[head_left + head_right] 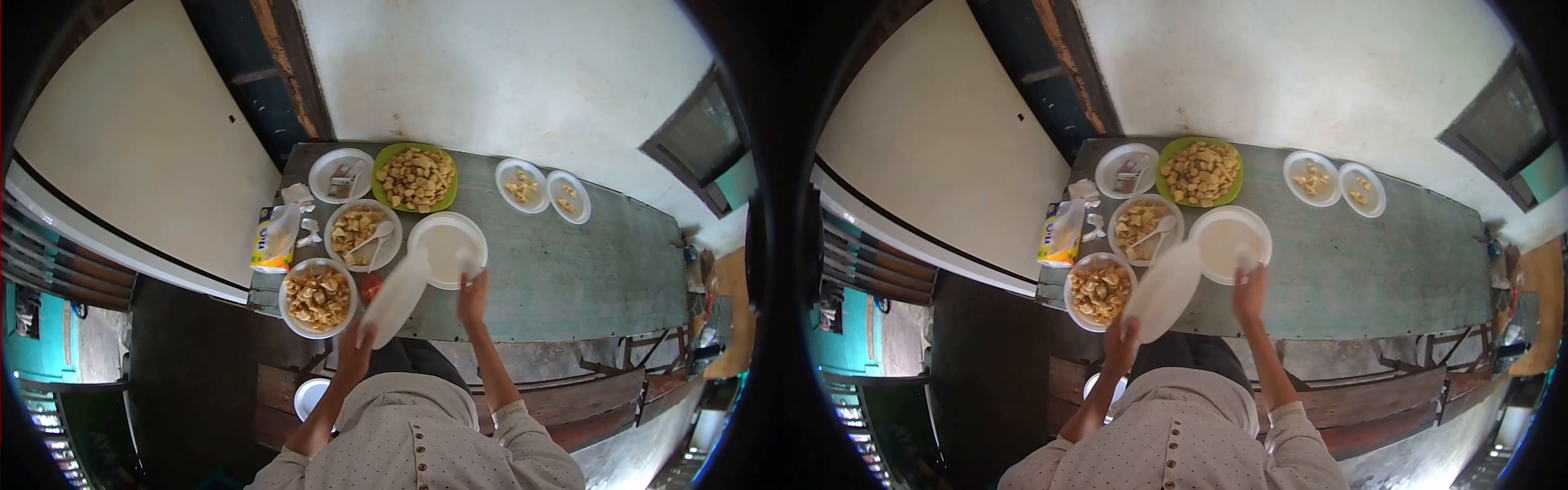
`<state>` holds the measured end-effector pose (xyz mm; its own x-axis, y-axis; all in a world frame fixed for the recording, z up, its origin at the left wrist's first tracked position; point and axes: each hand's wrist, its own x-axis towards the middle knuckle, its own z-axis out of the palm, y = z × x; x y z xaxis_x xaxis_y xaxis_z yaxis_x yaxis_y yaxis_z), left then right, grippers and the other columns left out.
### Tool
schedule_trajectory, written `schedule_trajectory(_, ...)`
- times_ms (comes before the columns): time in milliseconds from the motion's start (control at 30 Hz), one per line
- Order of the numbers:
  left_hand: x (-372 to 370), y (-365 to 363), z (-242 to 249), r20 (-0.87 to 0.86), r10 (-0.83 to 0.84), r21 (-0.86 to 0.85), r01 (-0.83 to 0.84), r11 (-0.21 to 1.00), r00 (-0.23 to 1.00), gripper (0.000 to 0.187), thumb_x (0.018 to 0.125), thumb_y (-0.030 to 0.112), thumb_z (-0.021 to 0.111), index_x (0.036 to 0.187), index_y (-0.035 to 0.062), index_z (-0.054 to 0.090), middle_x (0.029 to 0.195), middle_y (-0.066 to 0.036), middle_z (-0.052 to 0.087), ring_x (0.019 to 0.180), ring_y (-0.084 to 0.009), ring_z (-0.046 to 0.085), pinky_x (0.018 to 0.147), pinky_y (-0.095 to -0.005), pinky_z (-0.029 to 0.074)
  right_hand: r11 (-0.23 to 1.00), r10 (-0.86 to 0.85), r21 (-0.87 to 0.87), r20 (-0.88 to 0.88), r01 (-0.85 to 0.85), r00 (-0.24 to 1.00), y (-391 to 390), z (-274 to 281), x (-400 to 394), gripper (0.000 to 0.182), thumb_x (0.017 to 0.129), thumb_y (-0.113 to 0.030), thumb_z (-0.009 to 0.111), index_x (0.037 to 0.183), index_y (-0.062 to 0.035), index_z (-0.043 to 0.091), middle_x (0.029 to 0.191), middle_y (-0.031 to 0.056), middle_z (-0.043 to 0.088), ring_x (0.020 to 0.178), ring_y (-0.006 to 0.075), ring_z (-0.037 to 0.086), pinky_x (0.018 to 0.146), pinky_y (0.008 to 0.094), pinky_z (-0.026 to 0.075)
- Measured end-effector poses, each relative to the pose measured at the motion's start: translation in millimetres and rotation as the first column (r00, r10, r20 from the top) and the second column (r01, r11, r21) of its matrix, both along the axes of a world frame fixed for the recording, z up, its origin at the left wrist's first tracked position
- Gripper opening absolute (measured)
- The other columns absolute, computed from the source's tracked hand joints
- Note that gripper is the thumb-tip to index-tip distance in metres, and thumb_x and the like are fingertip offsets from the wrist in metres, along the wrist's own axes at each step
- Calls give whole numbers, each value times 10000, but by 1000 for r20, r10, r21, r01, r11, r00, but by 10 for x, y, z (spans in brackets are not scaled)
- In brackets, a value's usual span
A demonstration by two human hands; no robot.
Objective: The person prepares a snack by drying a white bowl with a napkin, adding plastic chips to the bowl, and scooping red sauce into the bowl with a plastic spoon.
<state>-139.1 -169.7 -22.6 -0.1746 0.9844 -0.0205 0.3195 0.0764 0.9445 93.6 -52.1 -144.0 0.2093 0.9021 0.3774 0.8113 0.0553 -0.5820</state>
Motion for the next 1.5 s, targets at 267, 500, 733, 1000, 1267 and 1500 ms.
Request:
schedule_trajectory(267,249,-53,125,-18,-218,286,214,934,976,188,872,133,486,973,-12,548,774,-154,597,650,-239,600,570,-302,449,849,528,-204,298,-487,795,180,-255,-78,284,678,-64,572,960,-30,570,991,130,511,929,295,470,760,396,363)
schedule_trajectory(500,225,-60,45,-51,-218,245,224,943,975,182,866,115,489,991,-5,544,830,-168,602,706,-272,612,605,-309,466,930,357,-173,212,-325,910,284,-260,81,255,718,-121,579,971,-86,575,893,67,515,893,242,485,748,413,354)
schedule_trajectory(733,415,22,-45,-237,-310,347,378,858,921,201,800,99,566,994,46,549,939,-109,611,816,-274,608,684,-332,493,953,298,-111,163,-282,941,448,-238,26,274,786,-256,562,1017,-111,587,1032,69,549,1005,216,492,818,423,347)
schedule_trajectory(1000,422,-162,-164,-257,-425,306,490,816,868,240,746,54,611,979,54,551,988,-104,598,879,-282,594,728,-344,496,929,74,-355,-104,-107,992,215,-186,129,265,729,-206,597,961,-104,518,864,125,588,825,298,574,666,412,439)
schedule_trajectory(1267,362,-202,-221,-320,-408,276,496,823,855,229,742,80,622,963,66,564,973,-90,598,873,-276,591,723,-346,493,893,110,-383,-325,-237,939,227,-447,26,231,741,-208,582,918,-75,518,655,117,595,617,286,594,571,380,449)
schedule_trajectory(1500,342,-191,-247,-356,-410,285,516,808,840,231,703,68,633,929,80,583,973,-69,599,912,-266,577,747,-343,484,679,-179,-394,-907,-619,381,-8,-391,247,462,904,-389,379,1055,13,548,981,101,593,850,165,569,723,294,448)
